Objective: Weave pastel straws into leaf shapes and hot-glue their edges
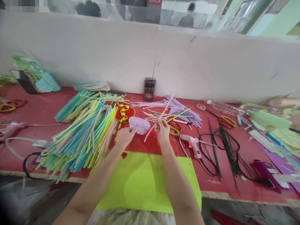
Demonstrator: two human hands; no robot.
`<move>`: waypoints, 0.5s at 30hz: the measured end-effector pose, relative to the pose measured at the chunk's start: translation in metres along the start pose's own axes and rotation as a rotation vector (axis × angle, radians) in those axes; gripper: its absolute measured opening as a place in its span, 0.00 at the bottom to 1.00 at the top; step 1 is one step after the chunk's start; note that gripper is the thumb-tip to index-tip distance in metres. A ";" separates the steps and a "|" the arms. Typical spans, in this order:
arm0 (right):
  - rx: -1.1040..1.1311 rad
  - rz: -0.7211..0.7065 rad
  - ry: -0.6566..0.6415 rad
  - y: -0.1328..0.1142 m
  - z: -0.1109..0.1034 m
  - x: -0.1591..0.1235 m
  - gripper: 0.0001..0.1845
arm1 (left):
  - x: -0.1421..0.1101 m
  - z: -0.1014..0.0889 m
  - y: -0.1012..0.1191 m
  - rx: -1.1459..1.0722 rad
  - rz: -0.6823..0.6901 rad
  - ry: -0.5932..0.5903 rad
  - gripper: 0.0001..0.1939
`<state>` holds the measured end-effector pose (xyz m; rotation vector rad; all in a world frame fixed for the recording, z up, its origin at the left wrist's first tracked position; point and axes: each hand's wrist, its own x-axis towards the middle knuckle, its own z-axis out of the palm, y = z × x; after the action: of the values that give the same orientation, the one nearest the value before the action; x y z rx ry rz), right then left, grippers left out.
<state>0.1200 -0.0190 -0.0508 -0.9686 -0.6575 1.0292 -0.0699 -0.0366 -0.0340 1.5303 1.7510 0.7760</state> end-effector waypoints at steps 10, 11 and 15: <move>-0.124 0.048 -0.182 0.000 0.018 -0.022 0.16 | 0.002 0.009 -0.002 -0.091 0.382 -0.046 0.11; -0.130 0.059 -0.192 0.001 0.019 -0.023 0.16 | 0.001 0.016 -0.002 -0.140 0.396 -0.117 0.11; -0.163 0.071 -0.252 0.004 0.020 -0.024 0.16 | -0.005 0.029 0.000 -0.253 0.389 -0.271 0.13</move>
<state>0.0924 -0.0330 -0.0456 -1.0176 -0.9320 1.1859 -0.0466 -0.0418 -0.0508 1.7278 1.1281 0.8917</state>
